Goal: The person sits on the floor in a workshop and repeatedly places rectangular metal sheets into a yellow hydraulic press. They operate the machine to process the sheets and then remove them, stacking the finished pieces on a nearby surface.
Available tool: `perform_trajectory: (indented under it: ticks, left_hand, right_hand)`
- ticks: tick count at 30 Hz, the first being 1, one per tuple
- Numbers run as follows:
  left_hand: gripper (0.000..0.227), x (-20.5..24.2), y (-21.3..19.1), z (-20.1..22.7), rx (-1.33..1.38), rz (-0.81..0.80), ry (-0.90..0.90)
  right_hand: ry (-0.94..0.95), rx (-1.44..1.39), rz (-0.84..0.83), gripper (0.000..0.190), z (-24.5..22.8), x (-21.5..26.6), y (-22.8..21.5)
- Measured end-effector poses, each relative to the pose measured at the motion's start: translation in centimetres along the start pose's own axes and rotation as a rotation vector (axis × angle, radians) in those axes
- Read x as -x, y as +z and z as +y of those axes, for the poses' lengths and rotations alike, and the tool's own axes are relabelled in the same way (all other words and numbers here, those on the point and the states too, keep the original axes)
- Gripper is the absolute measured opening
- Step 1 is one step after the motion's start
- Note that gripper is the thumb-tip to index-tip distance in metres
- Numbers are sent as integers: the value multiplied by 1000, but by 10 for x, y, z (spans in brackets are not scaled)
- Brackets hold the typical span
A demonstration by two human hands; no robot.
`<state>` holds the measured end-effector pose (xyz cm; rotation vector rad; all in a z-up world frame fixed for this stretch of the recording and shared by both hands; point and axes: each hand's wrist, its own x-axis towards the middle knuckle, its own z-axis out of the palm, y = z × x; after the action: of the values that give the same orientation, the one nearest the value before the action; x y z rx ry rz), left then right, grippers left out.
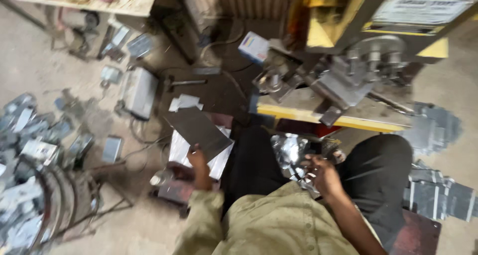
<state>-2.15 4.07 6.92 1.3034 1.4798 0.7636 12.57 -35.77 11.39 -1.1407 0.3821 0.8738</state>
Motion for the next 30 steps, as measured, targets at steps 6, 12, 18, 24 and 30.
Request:
perform_trajectory:
  ticks: [6, 12, 18, 24, 30]
  left_hand:
    - [39, 3, -74, 40, 106, -570, 193]
    - [33, 74, -20, 119, 99, -1182, 152]
    - [37, 160, 72, 146, -85, -1353, 158]
    - [55, 195, 65, 208, -168, -1183, 546]
    - [34, 220, 18, 266, 101, -702, 1014]
  right_hand:
    - [-182, 222, 11, 32, 4, 30, 10]
    - [-488, 238, -288, 50, -7, 85, 14]
    - [-778, 92, 132, 41, 14, 79, 12]
    - [-677, -253, 179, 58, -20, 98, 53]
    - [-712, -230, 216, 60, -89, 65, 76]
